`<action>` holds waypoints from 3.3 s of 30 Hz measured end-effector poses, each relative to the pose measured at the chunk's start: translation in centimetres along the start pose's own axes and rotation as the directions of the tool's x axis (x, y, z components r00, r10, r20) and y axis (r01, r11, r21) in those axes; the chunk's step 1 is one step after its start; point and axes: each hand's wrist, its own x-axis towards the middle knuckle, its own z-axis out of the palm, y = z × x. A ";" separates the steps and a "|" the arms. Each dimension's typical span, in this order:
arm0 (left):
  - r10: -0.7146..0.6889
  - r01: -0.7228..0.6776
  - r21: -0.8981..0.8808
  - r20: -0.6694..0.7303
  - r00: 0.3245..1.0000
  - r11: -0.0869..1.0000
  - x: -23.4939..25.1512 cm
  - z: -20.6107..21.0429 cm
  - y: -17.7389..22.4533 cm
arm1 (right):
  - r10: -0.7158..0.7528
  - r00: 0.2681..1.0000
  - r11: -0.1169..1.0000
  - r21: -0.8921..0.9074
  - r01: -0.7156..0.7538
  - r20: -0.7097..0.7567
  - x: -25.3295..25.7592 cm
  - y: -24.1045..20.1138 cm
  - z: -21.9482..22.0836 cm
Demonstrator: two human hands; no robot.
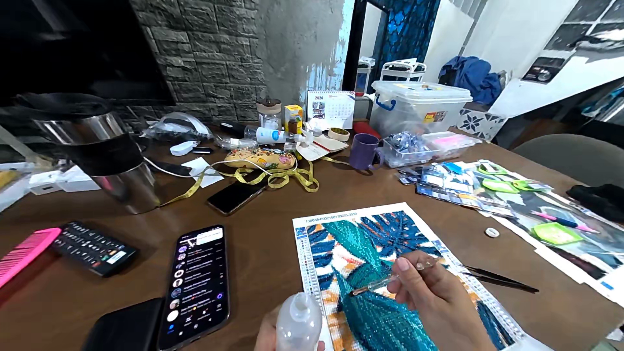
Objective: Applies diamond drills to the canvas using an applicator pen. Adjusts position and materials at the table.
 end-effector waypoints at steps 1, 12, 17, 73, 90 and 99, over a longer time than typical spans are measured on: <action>0.003 -0.003 0.003 -0.001 1.000 1.000 0.0 0.0 0.0 | -0.010 1.000 1.000 -0.016 0.010 0.001 0.0 0.1 -0.1; -0.022 0.021 -0.028 -0.032 0.999 0.999 -0.1 0.0 -0.4 | -0.120 0.991 0.990 -0.065 0.123 0.059 0.0 -0.3 0.0; -0.011 0.009 -0.037 -0.038 0.999 0.999 -0.1 0.0 -0.5 | -0.150 0.980 0.981 -0.104 0.164 0.129 0.2 0.1 0.4; -0.038 0.038 -0.010 0.012 0.999 0.999 -0.3 0.2 -0.3 | -0.024 0.993 0.990 -0.139 0.041 0.117 0.1 -2.0 -0.6; -0.072 0.072 0.001 0.011 0.997 0.997 -0.2 0.2 -0.1 | 0.181 0.981 0.977 -0.127 -0.170 0.074 1.5 -2.2 -0.6; -0.062 0.063 -0.010 0.023 0.998 0.998 -0.2 0.1 -0.2 | 0.188 0.976 0.970 -0.173 -0.168 0.107 1.8 -1.9 -0.2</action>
